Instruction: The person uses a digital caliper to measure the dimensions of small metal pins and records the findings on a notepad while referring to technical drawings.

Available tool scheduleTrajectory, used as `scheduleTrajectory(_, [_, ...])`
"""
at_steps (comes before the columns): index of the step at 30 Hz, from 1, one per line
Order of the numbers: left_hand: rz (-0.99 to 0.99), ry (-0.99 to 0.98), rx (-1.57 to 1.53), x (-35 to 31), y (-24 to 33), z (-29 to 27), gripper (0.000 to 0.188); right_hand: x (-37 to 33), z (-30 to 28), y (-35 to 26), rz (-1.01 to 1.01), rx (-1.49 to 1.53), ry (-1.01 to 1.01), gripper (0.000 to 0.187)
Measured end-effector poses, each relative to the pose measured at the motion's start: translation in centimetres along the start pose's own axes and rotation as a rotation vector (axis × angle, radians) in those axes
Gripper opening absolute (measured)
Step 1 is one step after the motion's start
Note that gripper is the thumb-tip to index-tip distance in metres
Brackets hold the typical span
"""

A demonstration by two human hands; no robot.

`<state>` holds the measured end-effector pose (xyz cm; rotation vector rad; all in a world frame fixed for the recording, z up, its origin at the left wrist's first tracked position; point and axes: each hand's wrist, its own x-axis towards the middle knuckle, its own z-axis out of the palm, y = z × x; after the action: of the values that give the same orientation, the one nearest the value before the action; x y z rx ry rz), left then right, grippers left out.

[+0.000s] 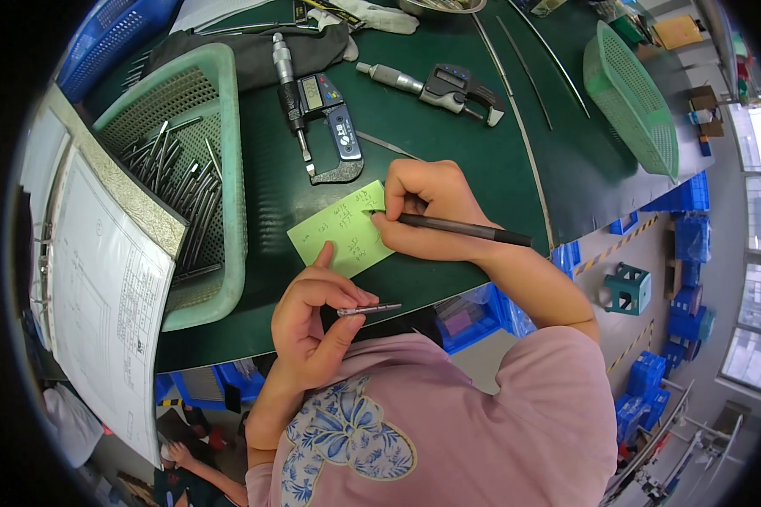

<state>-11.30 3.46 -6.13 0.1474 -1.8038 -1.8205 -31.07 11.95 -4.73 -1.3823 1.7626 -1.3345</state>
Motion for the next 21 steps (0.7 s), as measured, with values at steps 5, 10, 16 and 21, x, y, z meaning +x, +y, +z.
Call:
scheduleTrajectory(5, [-0.001,0.005,0.002,0.0,0.0,0.0,0.015,0.0,-0.2,0.0,-0.018,-0.017,-0.041,0.023])
scheduleTrajectory(10, [-0.002,0.011,0.002,0.0,0.1,0.1,0.015,0.1,0.2,0.1,-0.063,0.006,0.022,0.022])
scheduleTrajectory(16, [-0.010,0.007,0.004,-0.1,0.0,0.0,0.016,-0.2,-0.4,0.2,-0.064,-0.037,-0.020,0.020])
scheduleTrajectory(21, [-0.011,0.006,-0.013,0.0,0.0,0.1,0.015,0.9,0.0,-0.4,-0.251,-0.170,0.069,0.019])
